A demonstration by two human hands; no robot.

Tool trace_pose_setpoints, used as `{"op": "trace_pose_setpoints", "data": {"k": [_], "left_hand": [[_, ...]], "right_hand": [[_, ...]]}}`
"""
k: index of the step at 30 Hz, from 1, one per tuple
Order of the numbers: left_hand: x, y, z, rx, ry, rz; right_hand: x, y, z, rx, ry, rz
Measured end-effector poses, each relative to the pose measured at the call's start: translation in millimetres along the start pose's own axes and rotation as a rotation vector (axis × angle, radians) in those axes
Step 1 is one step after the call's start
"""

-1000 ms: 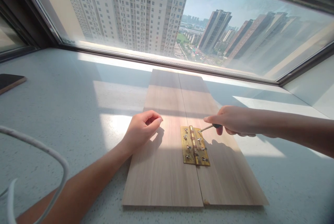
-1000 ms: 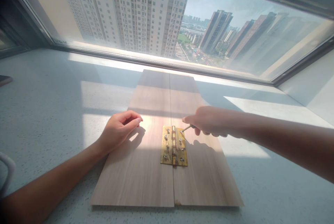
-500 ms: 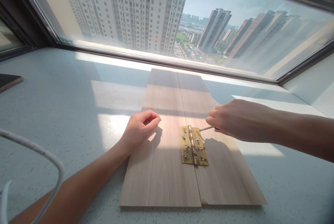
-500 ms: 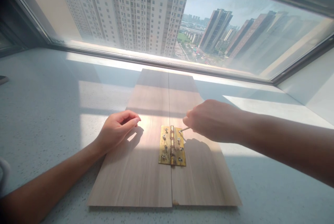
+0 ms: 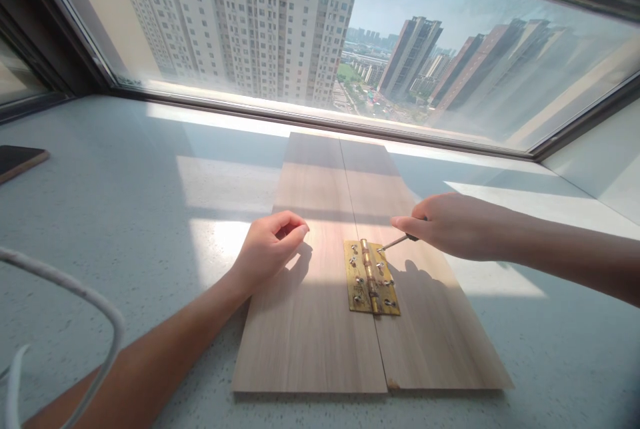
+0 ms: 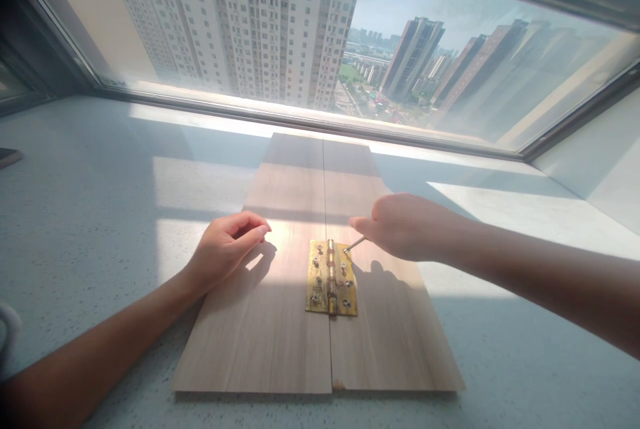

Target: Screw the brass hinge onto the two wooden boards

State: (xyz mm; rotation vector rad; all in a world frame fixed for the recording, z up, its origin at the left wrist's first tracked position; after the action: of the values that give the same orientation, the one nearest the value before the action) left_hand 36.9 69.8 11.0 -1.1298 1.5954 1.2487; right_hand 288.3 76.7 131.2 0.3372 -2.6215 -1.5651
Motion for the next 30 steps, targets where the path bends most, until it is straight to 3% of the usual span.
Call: {"op": "trace_pose_setpoints", "data": {"k": [5, 25, 28, 30], "left_hand": [[1.3, -0.1, 0.5, 0.018, 0.000, -0.015], [2.1, -0.2, 0.2, 0.013, -0.008, -0.007], [2.2, -0.2, 1.0, 0.012, -0.015, -0.001], [1.9, -0.2, 1.4, 0.008, -0.012, 0.008]], "right_hand": [[6.2, -2.0, 0.8, 0.001, 0.092, -0.227], [5.8, -4.5, -4.2, -0.080, 0.770, -0.556], [7.4, -4.8, -6.6, -0.085, 0.723, -0.536], [8.9, -4.6, -7.9, -0.095, 0.561, -0.450]]}}
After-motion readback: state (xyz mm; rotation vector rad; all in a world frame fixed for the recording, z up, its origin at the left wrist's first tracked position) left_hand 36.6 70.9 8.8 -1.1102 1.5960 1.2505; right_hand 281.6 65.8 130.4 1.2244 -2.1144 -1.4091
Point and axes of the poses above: each hand's wrist, its own z-axis towards the middle knuckle, its own y-axis out of the back of the hand, x = y × z, the point moved 2 cm from there along z, towards the middle knuckle, and after that the axes turned 13 degrees about y, right-handed, at the moved point
